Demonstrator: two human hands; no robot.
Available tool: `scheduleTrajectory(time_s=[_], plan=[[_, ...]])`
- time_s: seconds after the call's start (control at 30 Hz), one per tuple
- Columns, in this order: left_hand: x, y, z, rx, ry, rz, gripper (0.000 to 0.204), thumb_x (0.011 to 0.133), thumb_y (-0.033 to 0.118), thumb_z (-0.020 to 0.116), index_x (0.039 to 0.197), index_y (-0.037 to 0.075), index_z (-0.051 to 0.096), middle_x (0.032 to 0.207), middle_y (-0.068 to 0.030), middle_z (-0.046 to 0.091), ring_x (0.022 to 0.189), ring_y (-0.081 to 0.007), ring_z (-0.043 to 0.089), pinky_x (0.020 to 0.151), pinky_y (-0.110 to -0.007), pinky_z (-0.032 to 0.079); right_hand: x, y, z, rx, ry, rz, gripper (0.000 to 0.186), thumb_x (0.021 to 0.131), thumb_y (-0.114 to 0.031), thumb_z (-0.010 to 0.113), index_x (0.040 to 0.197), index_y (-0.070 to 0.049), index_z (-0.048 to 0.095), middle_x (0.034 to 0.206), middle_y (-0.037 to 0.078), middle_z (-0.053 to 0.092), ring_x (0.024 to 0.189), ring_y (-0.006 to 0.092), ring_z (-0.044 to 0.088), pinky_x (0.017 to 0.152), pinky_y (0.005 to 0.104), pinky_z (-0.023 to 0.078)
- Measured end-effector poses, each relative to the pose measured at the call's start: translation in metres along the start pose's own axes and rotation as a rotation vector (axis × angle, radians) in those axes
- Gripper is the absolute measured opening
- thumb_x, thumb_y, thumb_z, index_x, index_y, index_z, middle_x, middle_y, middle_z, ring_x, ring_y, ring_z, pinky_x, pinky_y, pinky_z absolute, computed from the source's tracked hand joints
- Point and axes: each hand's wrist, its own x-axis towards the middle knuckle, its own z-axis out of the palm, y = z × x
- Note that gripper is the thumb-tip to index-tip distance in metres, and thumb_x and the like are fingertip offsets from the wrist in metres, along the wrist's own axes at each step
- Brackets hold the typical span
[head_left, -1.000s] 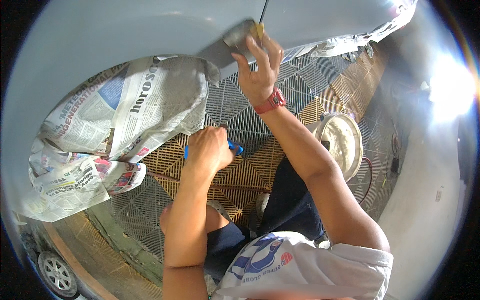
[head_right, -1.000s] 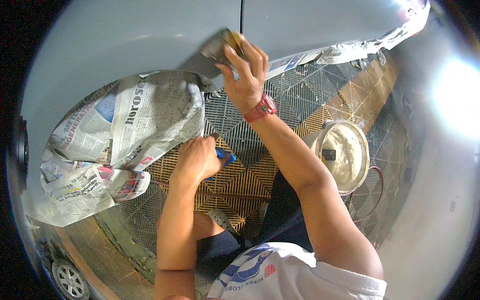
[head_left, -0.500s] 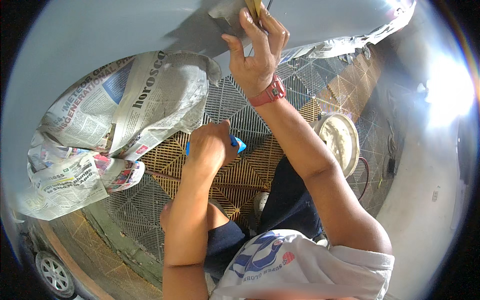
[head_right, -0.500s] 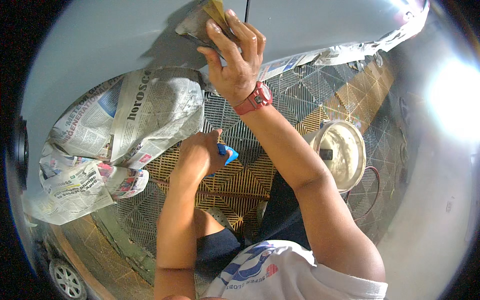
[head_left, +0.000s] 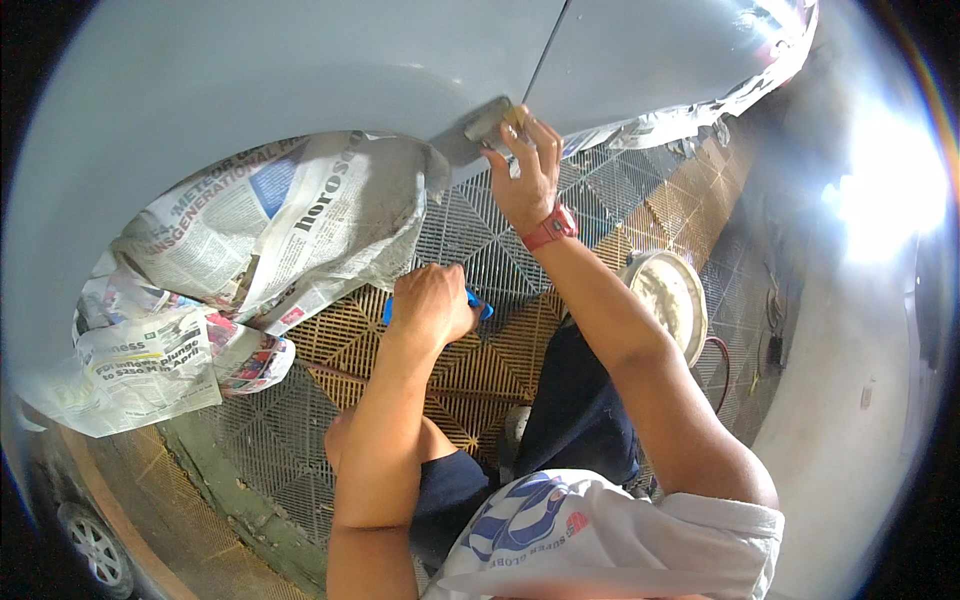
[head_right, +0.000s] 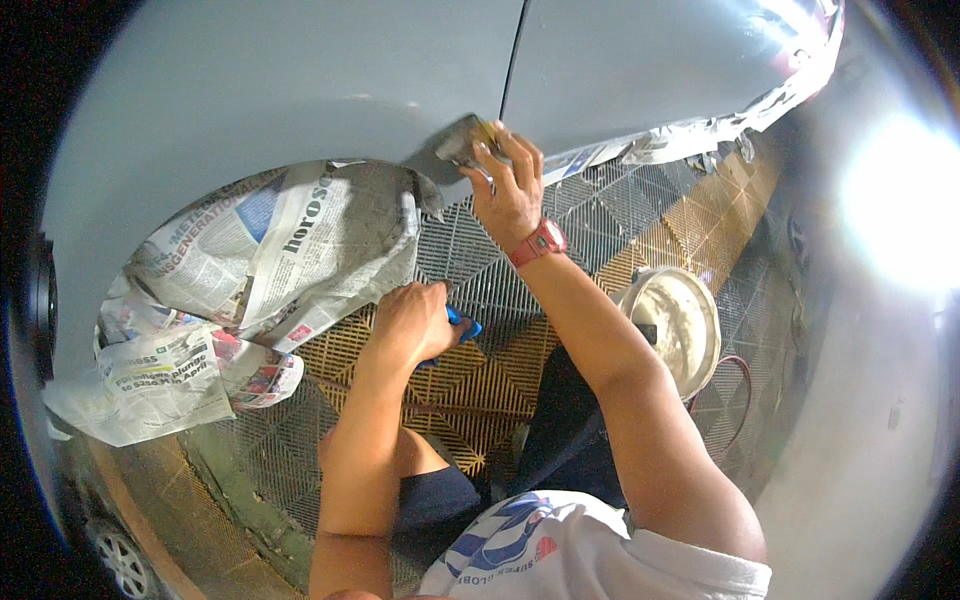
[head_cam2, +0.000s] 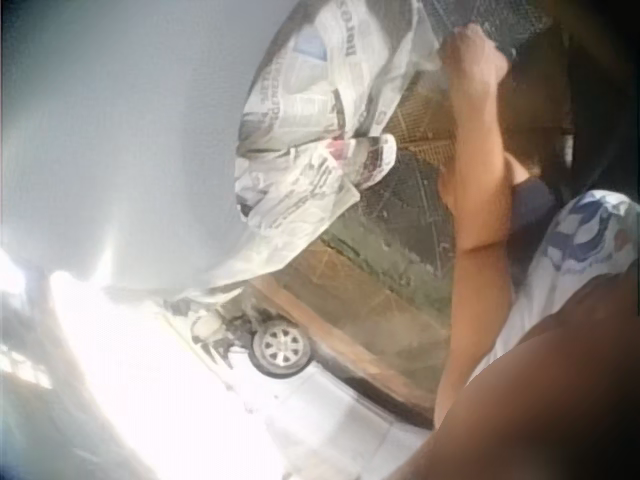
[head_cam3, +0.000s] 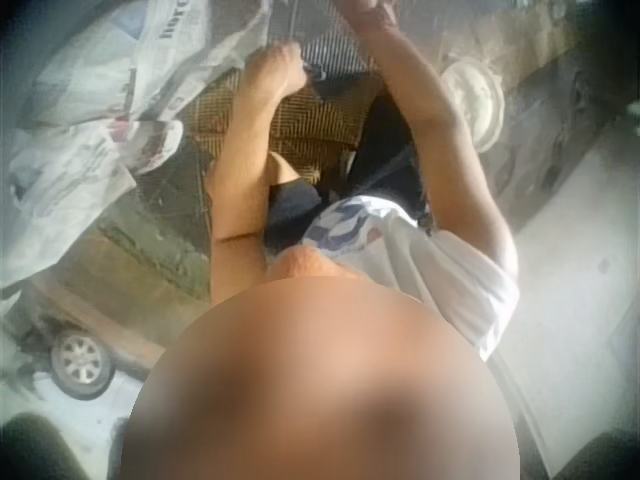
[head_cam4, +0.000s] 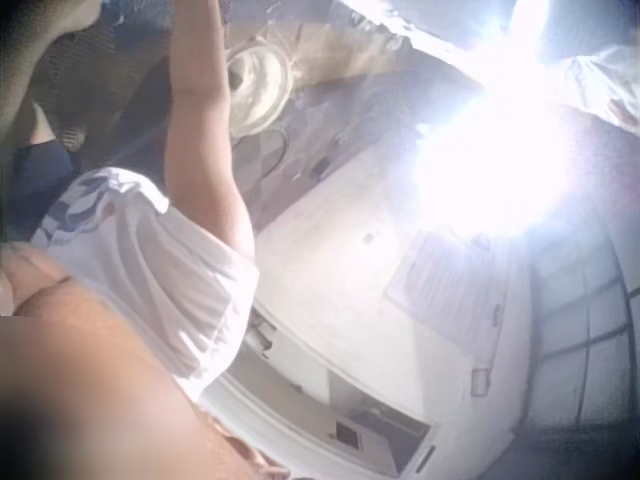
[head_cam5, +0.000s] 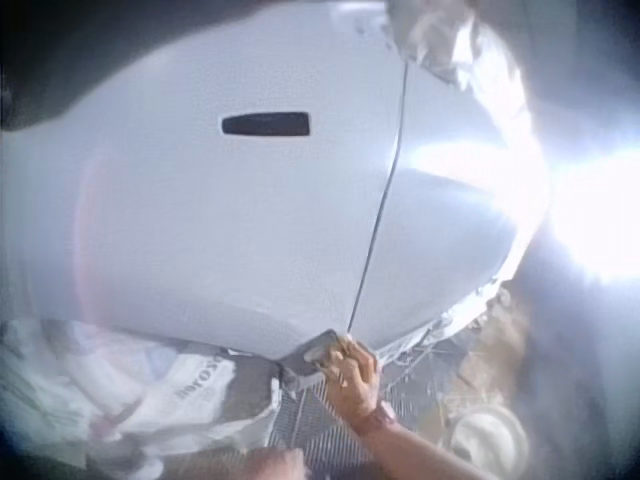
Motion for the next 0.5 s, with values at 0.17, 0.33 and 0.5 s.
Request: scheduleTrajectory(time_s=[0.17, 0.33, 0.5], plan=[[0.000, -0.022, 0.017, 0.004, 0.066, -0.003, 0.043, 0.083, 0.041, 0.084, 0.102, 0.003, 0.076, 0.092, -0.0208, 0.079, 0.092, -0.0373, 0.079, 0.086, -0.048, 0.063, 0.069, -0.059, 0.005, 0.070, 0.128, -0.041, 0.047, 0.081, -0.012, 0.089, 0.126, -0.017, 0.074, 0.152, 0.010, 0.059, 0.130, 0.0345, 0.058, 0.109, 0.0487, 0.050], [-0.002, -0.010, 0.006, -0.006, 0.050, -0.008, 0.037, 0.083, 0.036, 0.082, 0.104, 0.005, 0.076, 0.094, -0.0190, 0.080, 0.093, -0.0366, 0.079, 0.087, -0.047, 0.063, 0.060, -0.039, -0.005, 0.040, 0.093, -0.108, 0.056, 0.079, -0.011, 0.090, 0.133, -0.020, 0.074, 0.154, 0.009, 0.058, 0.129, 0.0337, 0.058, 0.109, 0.0474, 0.049], [-0.001, -0.021, 0.008, -0.028, -0.008, -0.028, 0.041, 0.081, 0.040, 0.084, 0.102, 0.006, 0.077, 0.098, -0.0193, 0.080, 0.096, -0.0371, 0.079, 0.088, -0.048, 0.062, 0.095, -0.069, -0.006, 0.054, 0.139, -0.136, 0.061, 0.077, -0.011, 0.089, 0.135, -0.023, 0.076, 0.158, 0.009, 0.057, 0.129, 0.0330, 0.058, 0.108, 0.0468, 0.048]])
